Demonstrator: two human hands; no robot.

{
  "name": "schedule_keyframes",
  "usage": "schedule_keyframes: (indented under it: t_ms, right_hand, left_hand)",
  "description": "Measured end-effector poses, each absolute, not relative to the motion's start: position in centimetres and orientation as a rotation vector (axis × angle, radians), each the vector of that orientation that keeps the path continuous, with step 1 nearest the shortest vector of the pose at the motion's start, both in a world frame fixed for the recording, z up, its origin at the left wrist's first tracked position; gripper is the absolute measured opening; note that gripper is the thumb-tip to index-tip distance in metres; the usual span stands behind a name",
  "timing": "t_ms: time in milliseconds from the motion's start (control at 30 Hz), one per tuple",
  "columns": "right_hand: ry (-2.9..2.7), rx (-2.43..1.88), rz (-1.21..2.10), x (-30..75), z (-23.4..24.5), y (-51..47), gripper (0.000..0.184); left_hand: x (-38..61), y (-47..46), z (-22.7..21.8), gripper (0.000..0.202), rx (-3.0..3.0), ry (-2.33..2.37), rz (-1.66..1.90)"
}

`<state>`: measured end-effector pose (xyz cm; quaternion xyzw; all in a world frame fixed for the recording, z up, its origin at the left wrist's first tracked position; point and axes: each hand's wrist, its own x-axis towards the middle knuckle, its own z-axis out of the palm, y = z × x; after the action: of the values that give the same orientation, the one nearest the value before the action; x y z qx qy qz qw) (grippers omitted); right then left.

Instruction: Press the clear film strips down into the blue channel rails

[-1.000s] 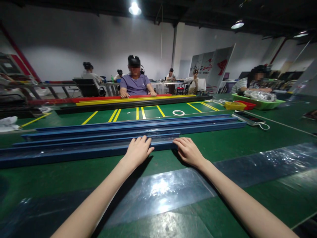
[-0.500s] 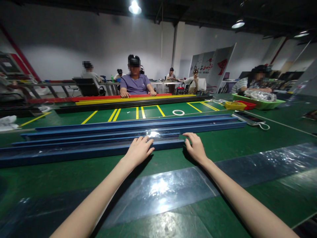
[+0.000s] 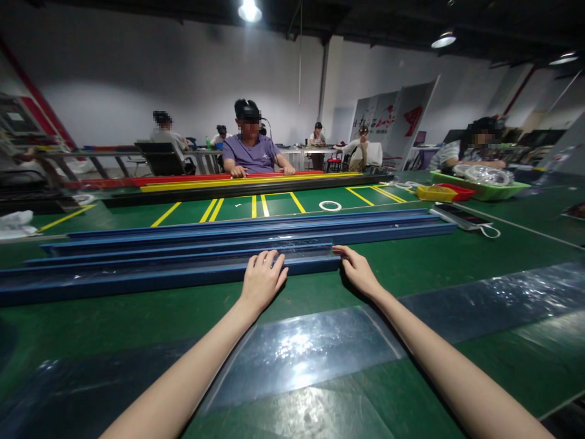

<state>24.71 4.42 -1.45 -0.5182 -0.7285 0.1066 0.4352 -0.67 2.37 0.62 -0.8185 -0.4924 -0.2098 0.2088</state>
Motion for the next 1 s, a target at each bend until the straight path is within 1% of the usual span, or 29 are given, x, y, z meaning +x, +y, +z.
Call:
schedule_keyframes:
  t_ms: [333, 1000]
  right_hand:
    - [-1.91, -1.271, 0.123, 24.53, -1.54, 4.12, 0.044]
    - [-1.997, -1.235, 0.067, 24.6, -1.53, 4.19, 0.045]
  left_hand:
    - [-0.57, 2.37, 0.69, 0.034, -2.305, -1.394, -0.581]
    - [-0.61, 2.46, 0.7, 0.033, -2.289, -1.379, -0.509]
